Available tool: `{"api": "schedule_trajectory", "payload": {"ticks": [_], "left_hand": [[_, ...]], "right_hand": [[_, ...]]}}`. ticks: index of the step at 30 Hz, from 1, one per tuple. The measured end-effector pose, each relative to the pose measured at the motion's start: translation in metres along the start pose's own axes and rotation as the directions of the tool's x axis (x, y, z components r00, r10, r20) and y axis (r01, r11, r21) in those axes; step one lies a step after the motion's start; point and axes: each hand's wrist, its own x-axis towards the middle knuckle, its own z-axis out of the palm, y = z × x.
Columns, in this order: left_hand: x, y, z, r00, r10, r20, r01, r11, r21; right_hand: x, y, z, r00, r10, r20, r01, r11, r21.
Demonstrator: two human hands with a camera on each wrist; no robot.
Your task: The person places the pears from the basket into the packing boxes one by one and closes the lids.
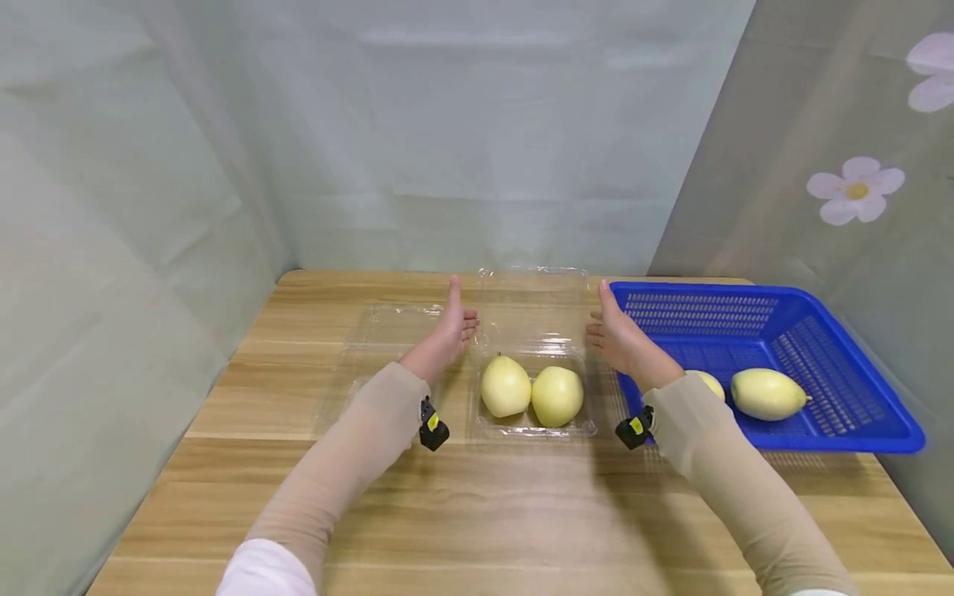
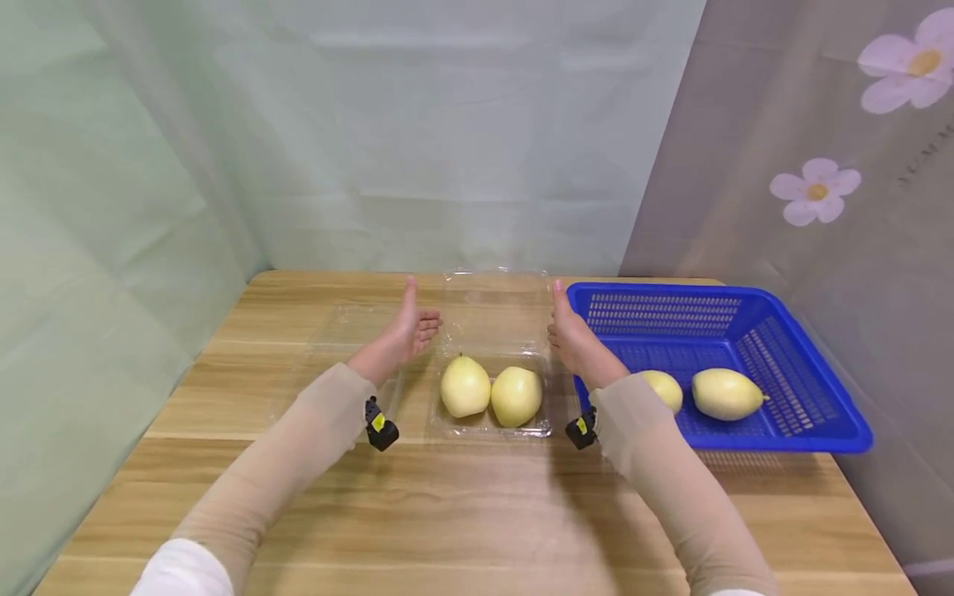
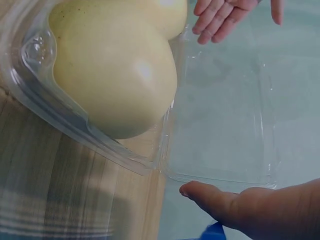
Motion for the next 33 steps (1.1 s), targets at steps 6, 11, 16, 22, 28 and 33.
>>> {"api": "schedule_trajectory", "payload": {"ticks": [6,11,16,22,28,33], "left_hand": [[-0.003,-0.001,-0.002,1.000,0.012,0.010,-0.012,0.999,0.031],[-0.006,-0.003,-0.003,1.000,0.018,0.020,-0.019,0.998,0.052],[-0.011,-0.003,-0.001,0.999,0.024,0.024,-0.025,0.998,0.059],[-0.016,-0.003,0.007,0.997,0.072,-0.018,-0.069,0.992,0.105],[-0.021,-0.005,0.011,0.985,0.129,-0.110,-0.103,0.971,0.217],[-0.024,-0.008,0.010,0.987,0.129,-0.094,-0.099,0.958,0.269]], "right_hand": [[-0.005,0.000,0.002,1.000,-0.027,-0.001,0.027,0.997,-0.071],[-0.008,0.000,0.002,1.000,-0.028,-0.007,0.027,0.993,-0.114],[-0.012,0.001,0.002,0.999,-0.036,0.008,0.037,0.993,-0.116],[-0.019,0.002,0.006,0.999,-0.044,-0.015,0.043,0.995,-0.095],[-0.021,0.005,0.011,0.998,-0.054,-0.045,0.047,0.988,-0.144],[-0.020,0.008,0.013,0.994,-0.071,-0.084,0.057,0.986,-0.158]]}}
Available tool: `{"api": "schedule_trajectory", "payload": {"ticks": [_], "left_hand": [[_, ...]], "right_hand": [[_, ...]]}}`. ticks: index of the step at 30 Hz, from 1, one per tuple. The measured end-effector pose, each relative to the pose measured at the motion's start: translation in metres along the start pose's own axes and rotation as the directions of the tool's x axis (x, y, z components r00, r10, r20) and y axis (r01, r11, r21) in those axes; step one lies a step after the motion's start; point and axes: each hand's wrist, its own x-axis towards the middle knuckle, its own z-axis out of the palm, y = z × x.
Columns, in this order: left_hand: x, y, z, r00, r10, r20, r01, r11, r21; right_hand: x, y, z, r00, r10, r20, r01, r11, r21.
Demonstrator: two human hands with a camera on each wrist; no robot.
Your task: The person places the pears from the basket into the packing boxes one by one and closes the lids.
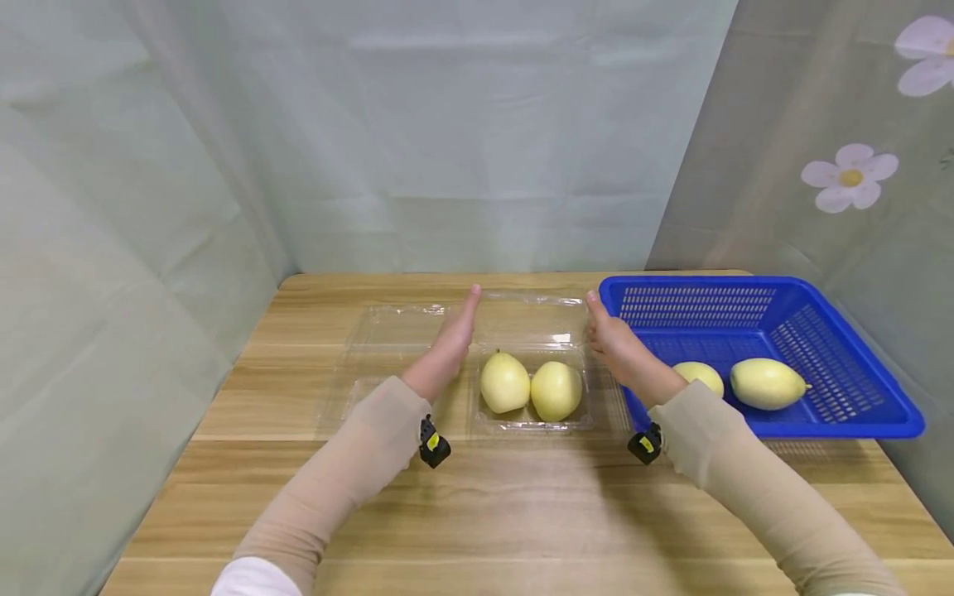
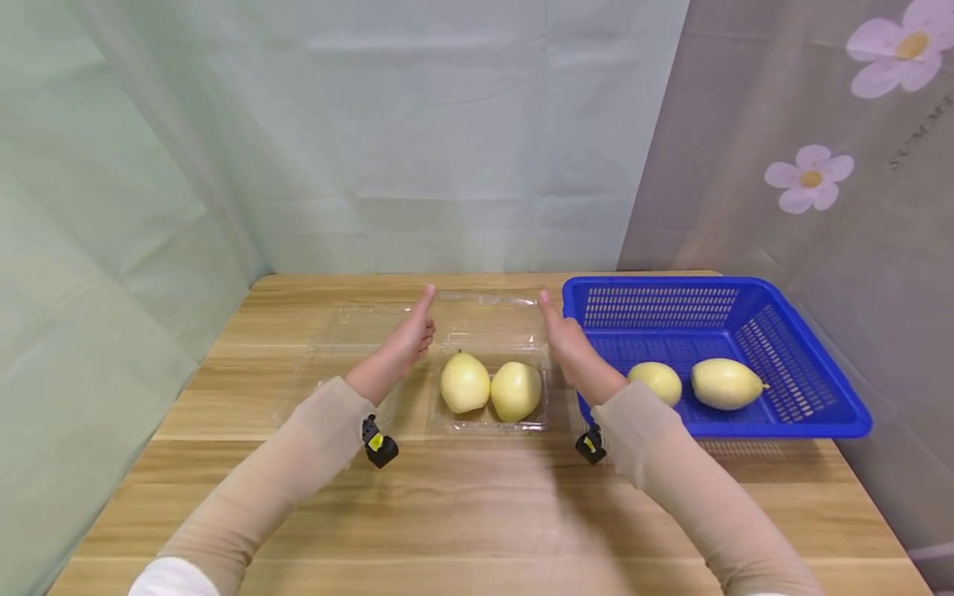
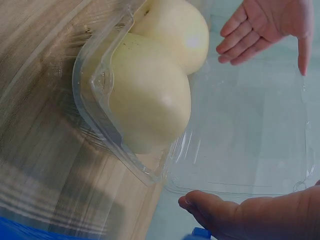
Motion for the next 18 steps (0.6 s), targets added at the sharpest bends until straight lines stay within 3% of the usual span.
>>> {"api": "schedule_trajectory", "payload": {"ticks": [9,18], "left_hand": [[-0.006,-0.003,-0.005,0.998,-0.016,0.058,0.016,1.000,-0.015],[-0.018,-0.005,-0.004,0.999,-0.024,0.036,0.022,0.997,0.071]], "right_hand": [[-0.004,0.003,0.003,1.000,-0.013,-0.017,0.013,0.999,0.031],[-0.014,0.007,0.002,0.999,-0.016,0.041,0.015,0.999,0.036]]}}
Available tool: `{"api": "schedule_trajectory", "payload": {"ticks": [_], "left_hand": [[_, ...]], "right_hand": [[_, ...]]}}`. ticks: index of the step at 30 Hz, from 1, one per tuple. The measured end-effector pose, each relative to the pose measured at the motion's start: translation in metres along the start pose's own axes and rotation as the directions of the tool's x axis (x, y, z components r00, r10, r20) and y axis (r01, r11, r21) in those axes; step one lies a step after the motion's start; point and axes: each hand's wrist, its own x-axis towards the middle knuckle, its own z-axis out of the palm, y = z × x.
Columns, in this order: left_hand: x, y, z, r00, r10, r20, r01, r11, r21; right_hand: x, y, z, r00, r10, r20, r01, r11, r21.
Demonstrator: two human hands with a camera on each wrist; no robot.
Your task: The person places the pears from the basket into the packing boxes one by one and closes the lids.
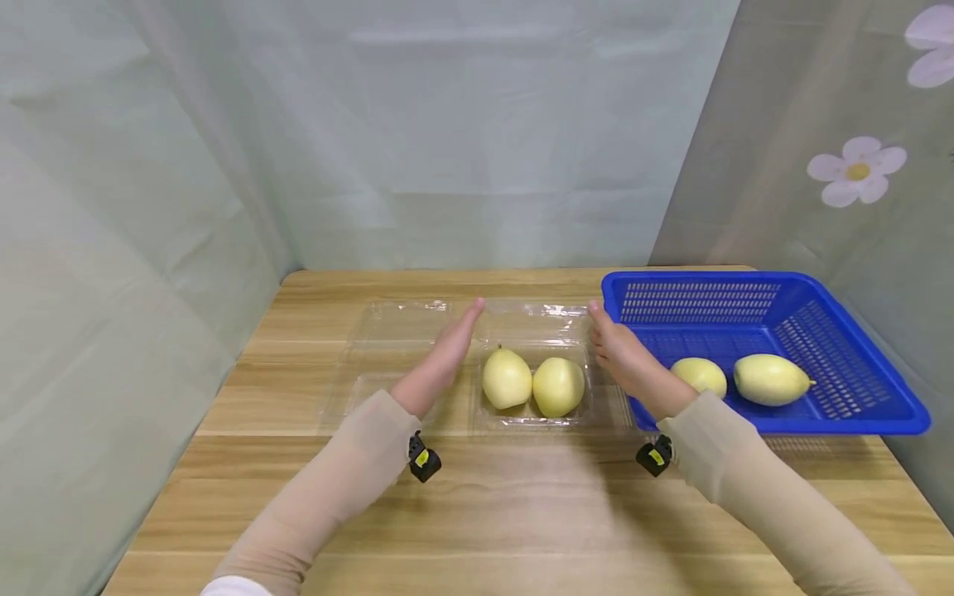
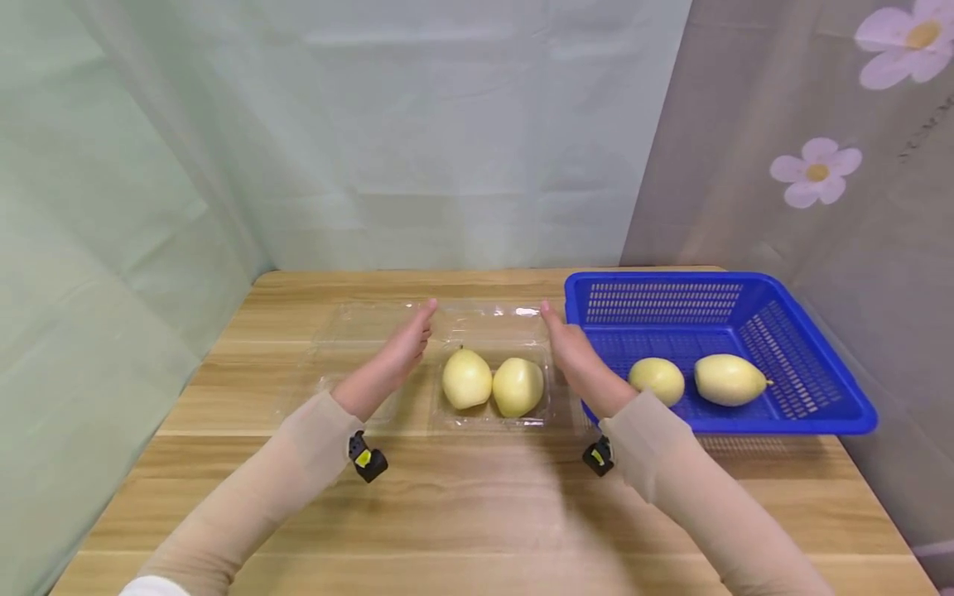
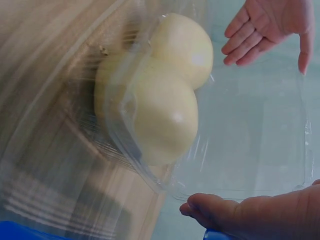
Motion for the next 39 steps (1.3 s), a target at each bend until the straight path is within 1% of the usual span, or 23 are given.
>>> {"api": "schedule_trajectory", "payload": {"ticks": [3,6,10,13,15,17,19,23,24,26,29,32,34,37,39], "left_hand": [[-0.005,-0.002,0.000,1.000,-0.001,-0.007,0.001,0.999,0.038],[-0.010,-0.004,0.000,1.000,0.013,0.006,-0.013,0.998,0.056],[-0.017,-0.009,0.002,0.999,0.044,0.029,-0.045,0.998,0.040],[-0.022,-0.012,0.005,0.998,0.047,0.032,-0.048,0.999,0.022],[-0.024,-0.013,0.007,0.999,0.050,0.021,-0.051,0.999,0.009],[-0.027,-0.015,0.010,0.999,0.049,0.000,-0.049,0.999,-0.001],[-0.029,-0.016,0.011,0.998,0.059,-0.016,-0.060,0.998,-0.008],[-0.035,-0.021,0.014,0.997,0.071,-0.032,-0.071,0.997,0.012],[-0.036,-0.023,0.015,0.997,0.070,-0.035,-0.070,0.997,0.020],[-0.039,-0.025,0.017,0.997,0.067,-0.035,-0.065,0.997,0.035],[-0.042,-0.029,0.019,0.998,0.051,-0.026,-0.050,0.998,0.037],[-0.044,-0.032,0.019,0.999,0.050,-0.019,-0.049,0.998,0.036],[-0.044,-0.034,0.019,0.999,0.049,-0.023,-0.048,0.998,0.036],[-0.045,-0.037,0.018,0.999,0.043,-0.024,-0.043,0.998,0.035],[-0.046,-0.038,0.017,0.999,0.037,-0.016,-0.037,0.999,0.030]], "right_hand": [[-0.003,0.003,0.001,1.000,0.003,0.002,-0.003,1.000,-0.019],[-0.006,0.005,0.003,1.000,0.008,0.009,-0.007,0.999,-0.038],[-0.011,0.009,0.004,1.000,0.005,0.016,-0.004,0.999,-0.044],[-0.015,0.012,0.006,1.000,0.007,0.015,-0.007,0.999,-0.045],[-0.018,0.015,0.007,1.000,0.009,0.017,-0.008,0.999,-0.044],[-0.021,0.018,0.008,1.000,0.018,0.003,-0.018,0.998,-0.052],[-0.023,0.021,0.010,1.000,0.020,0.001,-0.020,0.999,-0.042],[-0.027,0.027,0.014,1.000,0.023,-0.011,-0.023,1.000,-0.010],[-0.029,0.028,0.015,1.000,0.019,-0.012,-0.019,1.000,0.003],[-0.031,0.031,0.016,1.000,0.015,-0.023,-0.015,1.000,-0.001],[-0.034,0.034,0.017,0.998,0.018,-0.061,-0.021,0.998,-0.052],[-0.036,0.038,0.019,0.997,0.016,-0.071,-0.022,0.997,-0.076],[-0.038,0.040,0.019,0.998,0.017,-0.058,-0.021,0.998,-0.066],[-0.039,0.042,0.020,0.999,0.016,-0.039,-0.016,1.000,-0.023],[-0.040,0.043,0.020,0.999,0.021,-0.046,-0.021,1.000,-0.009]]}}
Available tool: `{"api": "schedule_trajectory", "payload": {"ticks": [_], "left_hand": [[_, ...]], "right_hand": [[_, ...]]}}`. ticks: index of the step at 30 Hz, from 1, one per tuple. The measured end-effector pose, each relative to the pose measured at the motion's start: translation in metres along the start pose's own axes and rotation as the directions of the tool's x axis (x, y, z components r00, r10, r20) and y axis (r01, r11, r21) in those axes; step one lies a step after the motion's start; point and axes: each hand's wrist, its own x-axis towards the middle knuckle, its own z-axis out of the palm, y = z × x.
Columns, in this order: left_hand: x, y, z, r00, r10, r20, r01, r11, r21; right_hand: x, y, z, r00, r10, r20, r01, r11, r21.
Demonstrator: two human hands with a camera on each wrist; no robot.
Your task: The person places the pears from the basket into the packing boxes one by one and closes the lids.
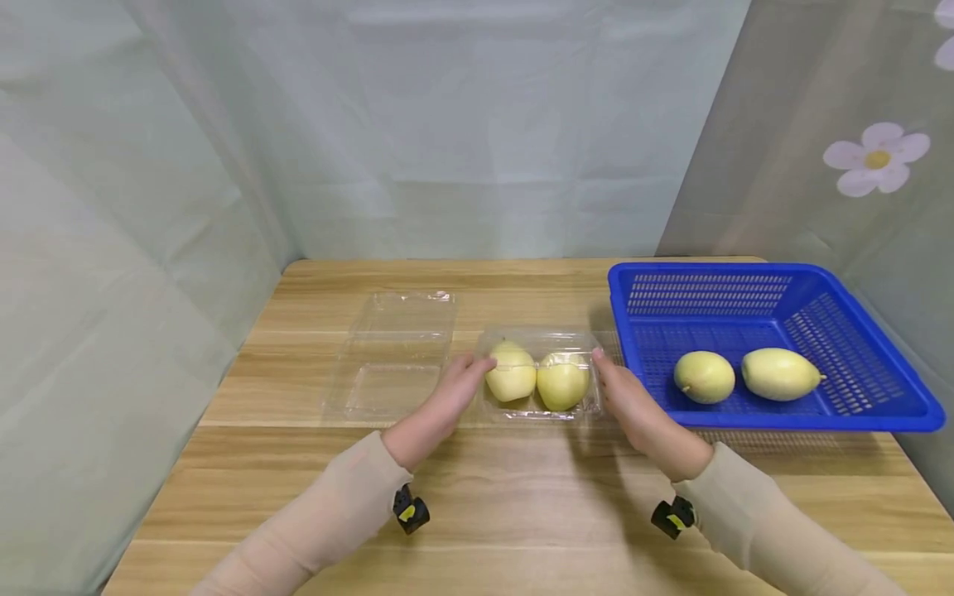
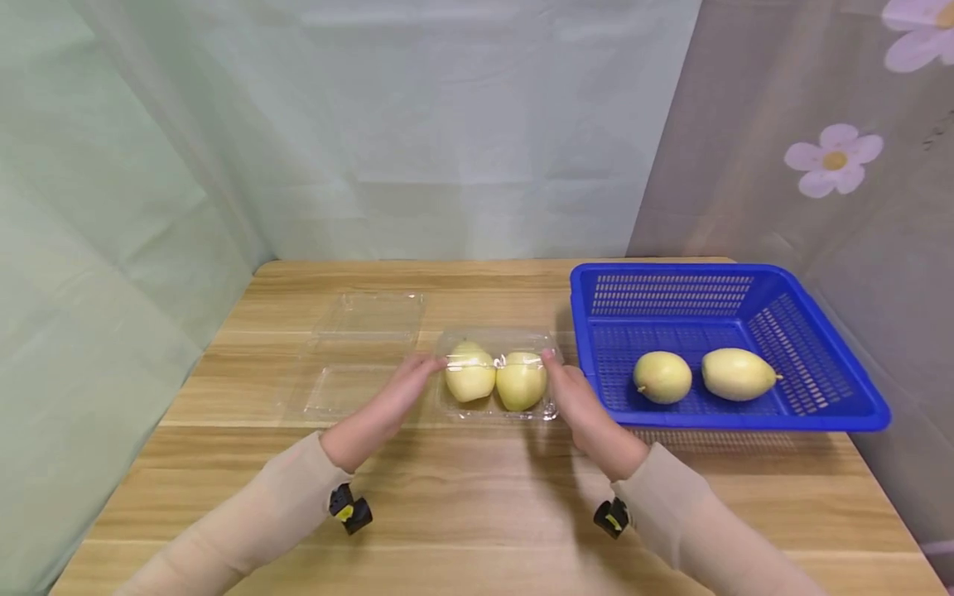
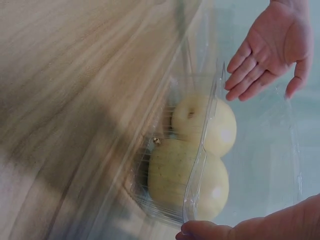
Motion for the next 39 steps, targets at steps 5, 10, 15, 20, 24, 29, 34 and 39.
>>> {"api": "schedule_trajectory", "payload": {"ticks": [5,10,15,20,24,29,34,39], "left_hand": [[-0.002,-0.004,0.000,1.000,-0.013,0.029,0.013,1.000,-0.012],[-0.005,-0.010,0.000,0.999,-0.021,0.037,0.022,1.000,-0.016],[-0.007,-0.014,0.001,0.999,-0.018,0.038,0.019,1.000,-0.024],[-0.010,-0.018,0.002,0.998,-0.039,0.049,0.041,0.998,-0.043],[-0.012,-0.022,0.003,0.997,-0.057,0.046,0.059,0.997,-0.046],[-0.014,-0.028,0.006,0.997,-0.067,0.040,0.069,0.996,-0.059],[-0.015,-0.033,0.007,0.998,-0.067,0.014,0.068,0.996,-0.052],[-0.015,-0.039,0.009,0.997,-0.080,-0.009,0.080,0.996,-0.031]], "right_hand": [[-0.001,0.004,0.000,1.000,0.015,-0.015,-0.016,1.000,-0.012],[-0.004,0.009,0.001,1.000,0.022,-0.011,-0.023,0.999,-0.040],[-0.005,0.014,0.002,1.000,0.015,0.026,-0.015,0.999,0.029],[-0.007,0.019,0.000,0.998,0.010,0.059,-0.015,0.997,0.082],[-0.007,0.021,0.001,0.998,0.036,0.042,-0.041,0.991,0.127],[-0.006,0.024,0.004,0.997,0.077,-0.031,-0.071,0.982,0.173],[-0.006,0.027,0.006,0.995,0.088,-0.056,-0.073,0.970,0.231],[-0.007,0.031,0.008,0.991,0.100,-0.092,-0.078,0.972,0.221]]}}
